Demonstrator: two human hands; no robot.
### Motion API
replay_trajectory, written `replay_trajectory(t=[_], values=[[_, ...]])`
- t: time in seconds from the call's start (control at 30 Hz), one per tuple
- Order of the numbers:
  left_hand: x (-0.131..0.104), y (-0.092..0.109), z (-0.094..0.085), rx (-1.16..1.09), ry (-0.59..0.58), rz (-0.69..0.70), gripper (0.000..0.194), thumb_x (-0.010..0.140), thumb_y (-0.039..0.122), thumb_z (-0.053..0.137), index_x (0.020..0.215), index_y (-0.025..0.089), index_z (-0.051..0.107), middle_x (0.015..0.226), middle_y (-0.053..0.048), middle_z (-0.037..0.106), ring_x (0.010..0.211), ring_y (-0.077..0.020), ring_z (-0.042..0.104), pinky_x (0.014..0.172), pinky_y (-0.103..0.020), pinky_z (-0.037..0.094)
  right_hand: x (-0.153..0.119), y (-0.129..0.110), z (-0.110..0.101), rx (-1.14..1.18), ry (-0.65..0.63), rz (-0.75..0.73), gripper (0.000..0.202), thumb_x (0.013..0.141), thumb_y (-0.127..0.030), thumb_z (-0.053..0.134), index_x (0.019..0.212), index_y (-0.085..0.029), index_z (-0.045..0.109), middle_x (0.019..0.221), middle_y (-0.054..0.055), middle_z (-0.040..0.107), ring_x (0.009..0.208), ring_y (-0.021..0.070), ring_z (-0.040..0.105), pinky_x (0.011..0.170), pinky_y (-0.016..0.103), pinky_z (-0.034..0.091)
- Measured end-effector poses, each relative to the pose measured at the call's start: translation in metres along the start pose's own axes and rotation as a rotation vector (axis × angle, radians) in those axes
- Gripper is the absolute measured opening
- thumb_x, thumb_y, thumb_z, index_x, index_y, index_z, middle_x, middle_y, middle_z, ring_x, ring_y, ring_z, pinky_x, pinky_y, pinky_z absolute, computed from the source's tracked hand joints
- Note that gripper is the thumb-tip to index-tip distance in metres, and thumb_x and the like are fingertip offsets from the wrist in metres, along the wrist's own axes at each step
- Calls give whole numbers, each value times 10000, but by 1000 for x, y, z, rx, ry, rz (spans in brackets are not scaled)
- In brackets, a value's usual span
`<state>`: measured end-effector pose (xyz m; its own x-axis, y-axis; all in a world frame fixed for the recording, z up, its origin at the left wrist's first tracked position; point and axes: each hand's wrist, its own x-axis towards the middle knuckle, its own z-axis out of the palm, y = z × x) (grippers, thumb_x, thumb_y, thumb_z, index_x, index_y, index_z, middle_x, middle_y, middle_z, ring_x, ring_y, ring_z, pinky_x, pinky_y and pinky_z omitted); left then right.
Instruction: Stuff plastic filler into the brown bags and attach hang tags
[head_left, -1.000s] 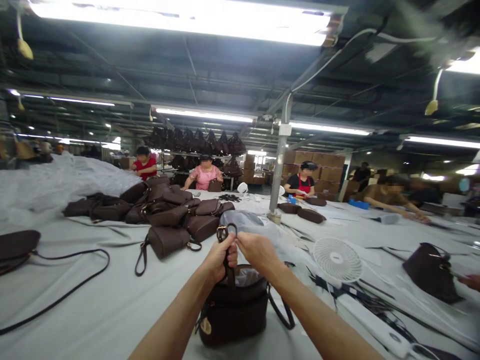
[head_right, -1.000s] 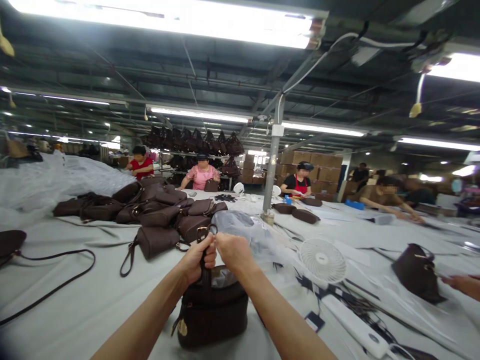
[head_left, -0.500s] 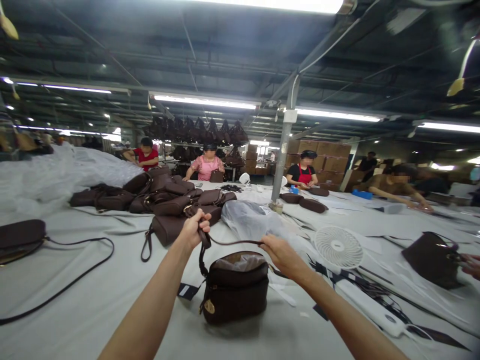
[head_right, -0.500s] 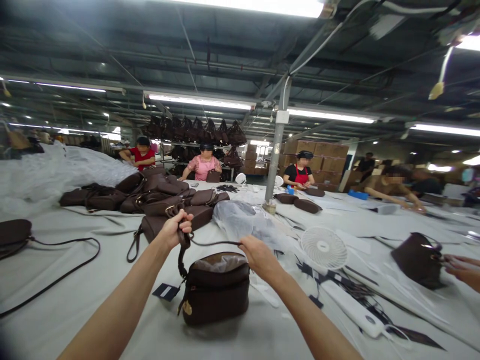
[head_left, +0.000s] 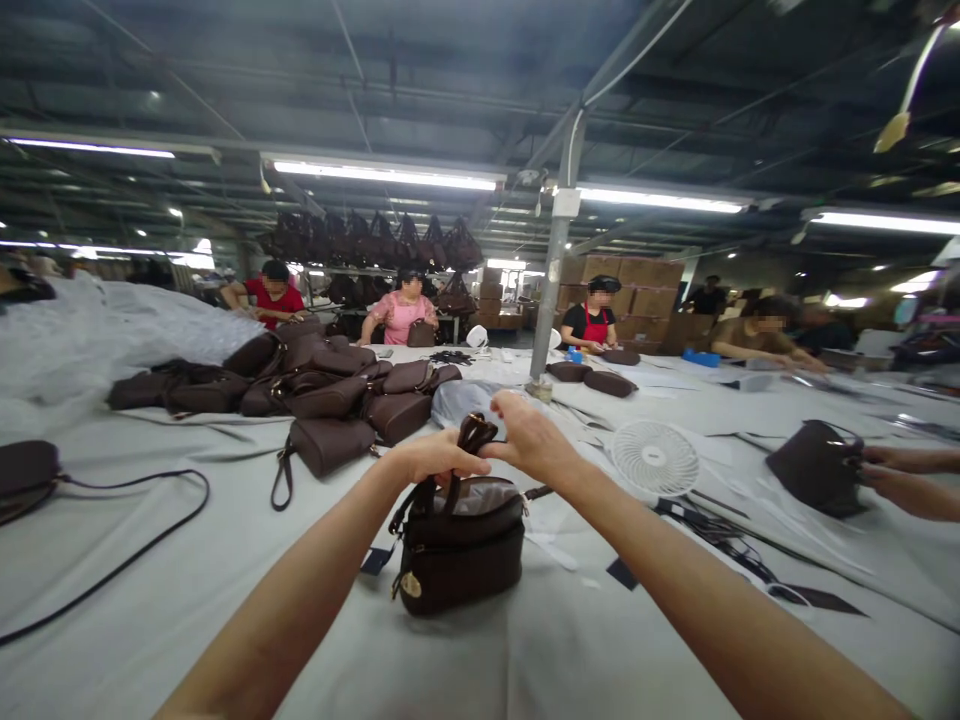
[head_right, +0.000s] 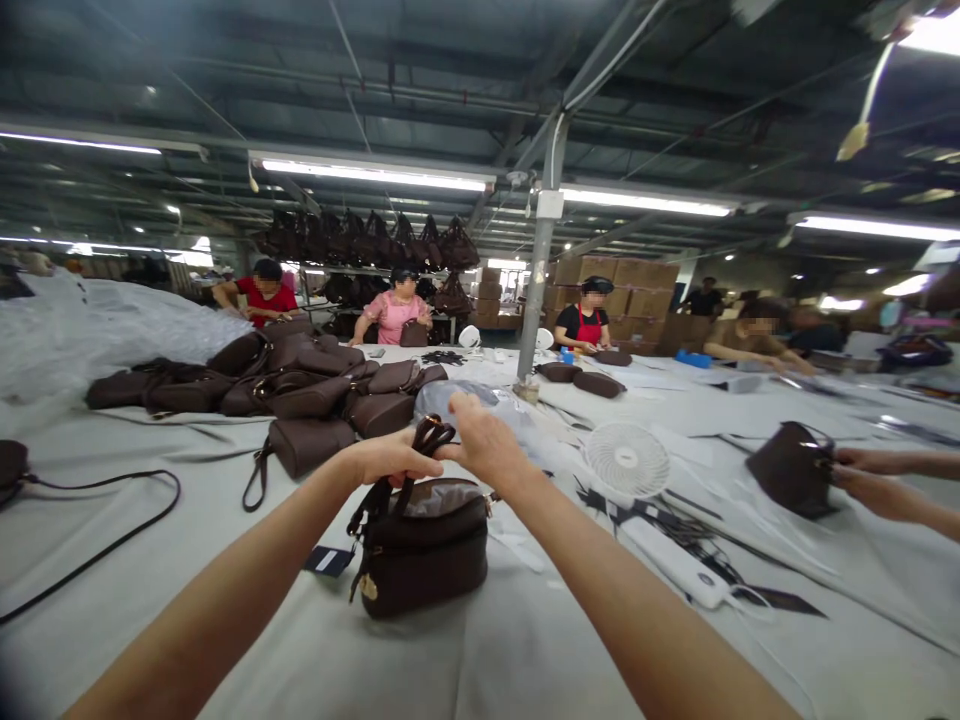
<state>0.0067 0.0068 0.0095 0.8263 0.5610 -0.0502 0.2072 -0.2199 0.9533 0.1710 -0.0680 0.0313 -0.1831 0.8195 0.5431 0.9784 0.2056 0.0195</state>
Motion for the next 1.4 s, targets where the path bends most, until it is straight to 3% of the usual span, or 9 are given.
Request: replay_trajectory(t=[0.1,0.2,0.47,0.57,0.63,0.77,1.03,1.17,1.4], values=[[7,2,0,41,-43,-34,234,571,215,760,616,177,534,466,61,414,392,-74,313,359,-199,195,0,-4,-6,-107,-76,-208,650,783,-227,701,1358,-240,398,1290,120,527,970,230,609,702,292,474],[10,4,-2,48,-60,-12,228,560,193,755,604,181,532,482,62,419,413,-80,330,373,-203,226,1,-11,-8,-214,-254,-334,347,913,-182,528,1258,-205,499,1083,111,626,843,220,635,666,309,483],[-11,-21,-6,13,51,151,237,740,379,650,741,171,537,576,21,530,511,-116,498,443,-190,342,4,16,-5,-150,-208,-263,270,938,-279,549,1176,-151,559,1080,110,637,950,219,619,789,327,479],[-17,-38,0,-121,112,114,292,742,409,640,690,195,449,508,67,440,447,-90,419,440,-200,384,-15,47,3,-49,-188,56,300,977,-296,454,1234,-172,549,1153,101,631,1077,199,577,882,312,441],[-19,-45,3,-208,130,100,325,734,394,655,651,200,408,505,83,389,431,-68,358,439,-202,401,-42,70,17,-85,-282,355,294,985,-233,379,1098,-139,634,1041,117,674,1002,198,613,833,301,450],[-20,-51,6,-367,146,89,371,722,351,693,616,195,373,534,88,355,431,-46,326,434,-187,393,-103,99,66,-80,-514,493,88,810,-168,638,742,-131,679,696,55,674,697,167,644,656,264,475],[-16,-57,4,-571,223,70,483,691,457,780,660,188,381,544,98,352,436,-34,316,429,-177,399,-152,81,150,-37,-531,542,97,793,-114,604,879,-134,644,1040,173,657,939,250,643,771,336,475],[-18,-59,6,-573,228,63,481,708,466,772,658,186,384,550,94,354,436,-35,324,431,-181,403,-165,90,143,91,-440,545,143,820,-51,498,801,-160,590,967,146,674,940,243,637,787,336,467],[-16,-57,8,-565,218,58,530,646,512,809,642,177,399,550,93,350,445,-32,314,426,-177,403,-192,123,85,419,-267,693,160,876,-340,477,853,-194,538,614,-33,583,540,140,581,509,228,440]])
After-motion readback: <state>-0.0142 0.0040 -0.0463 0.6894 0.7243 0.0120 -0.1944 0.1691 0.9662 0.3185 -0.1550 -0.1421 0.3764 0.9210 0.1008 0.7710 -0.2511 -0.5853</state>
